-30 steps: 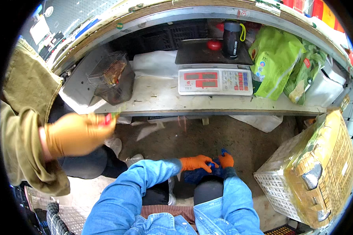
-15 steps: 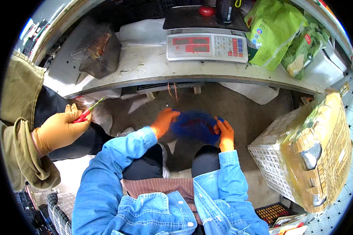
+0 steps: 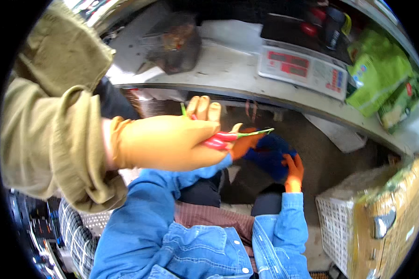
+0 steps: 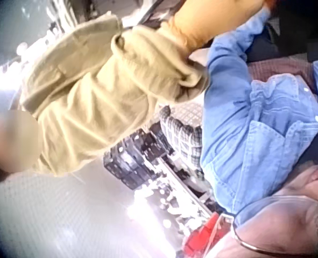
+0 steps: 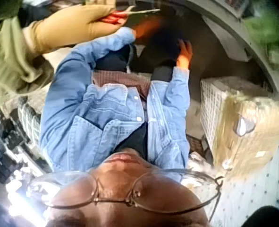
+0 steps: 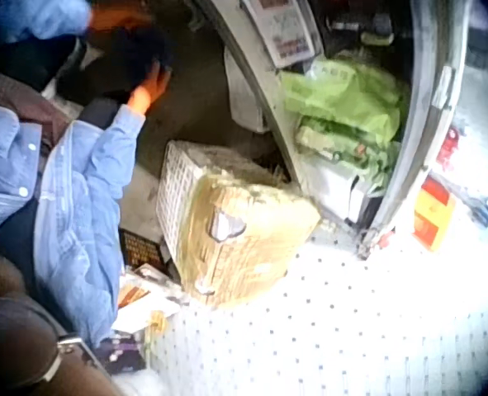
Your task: The person sorts red chili peppers on a white countertop, placing them into a digital scale tray and a plastic container. They then gather the peppers into a blue plastic bag and hand it to a customer. The person also picks up a pepper from the floor and cleans the counter with a brush.
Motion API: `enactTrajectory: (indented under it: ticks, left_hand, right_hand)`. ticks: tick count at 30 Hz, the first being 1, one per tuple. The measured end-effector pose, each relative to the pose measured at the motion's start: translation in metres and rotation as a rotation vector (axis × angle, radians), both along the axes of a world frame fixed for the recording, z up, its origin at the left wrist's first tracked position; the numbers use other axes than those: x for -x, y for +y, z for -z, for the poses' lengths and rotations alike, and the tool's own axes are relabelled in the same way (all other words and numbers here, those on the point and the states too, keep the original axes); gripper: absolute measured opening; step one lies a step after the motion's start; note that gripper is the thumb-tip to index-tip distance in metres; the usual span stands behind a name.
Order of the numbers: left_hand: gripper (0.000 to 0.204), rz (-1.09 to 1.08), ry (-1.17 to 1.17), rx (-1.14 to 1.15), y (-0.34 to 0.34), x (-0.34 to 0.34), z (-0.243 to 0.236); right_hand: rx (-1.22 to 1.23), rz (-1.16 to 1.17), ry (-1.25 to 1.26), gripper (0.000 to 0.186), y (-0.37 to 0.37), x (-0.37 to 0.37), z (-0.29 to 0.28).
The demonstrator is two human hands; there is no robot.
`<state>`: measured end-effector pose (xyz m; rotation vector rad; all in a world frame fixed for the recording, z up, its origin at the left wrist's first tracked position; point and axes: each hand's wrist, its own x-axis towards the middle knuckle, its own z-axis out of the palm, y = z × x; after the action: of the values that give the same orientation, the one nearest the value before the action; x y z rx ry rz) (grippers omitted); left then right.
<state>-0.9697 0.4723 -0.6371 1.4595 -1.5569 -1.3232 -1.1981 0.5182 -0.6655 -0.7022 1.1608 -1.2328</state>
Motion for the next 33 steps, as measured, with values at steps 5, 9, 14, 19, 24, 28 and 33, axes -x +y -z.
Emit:
enactTrajectory:
  ticks: [5,9,14,19,24,28,33]
  left_hand:
    - [0.022,0.147,0.032,0.159,-0.021,-0.025,0.024]
    - [0.025,0.816,-1.201,1.217,0.008,-0.038,-0.124]
    - [0.033,0.891,-1.724,2.059,0.018,-0.029,-0.187]
    - [0.031,1.104,-1.178,0.899,0.006,-0.028,-0.172]
    - [0.056,1.001,-0.389,0.733,-0.020,-0.037,-0.076]
    - [0.056,0.181,0.131,-0.104,-0.015,-0.047,-0.030]
    - [0.034,0.066,0.151,-0.146,-0.016,-0.029,-0.009]
  right_hand:
    - [0.023,0.127,-0.044,0.019,-0.005,0.023,-0.006]
    - [-0.016,0.040,-0.028,0.043,-0.004,0.024,-0.022]
    - [0.050,0.029,-0.101,0.053,-0.004,0.017,-0.033]
    - [0.087,0.031,-0.099,0.050,-0.003,0.014,-0.038]
    - [0.120,0.076,-0.058,0.048,-0.001,0.025,-0.039]
    - [0.133,0.091,-0.085,0.043,-0.003,0.017,-0.033]
    - [0.039,0.073,0.015,0.029,-0.005,0.025,0.003]
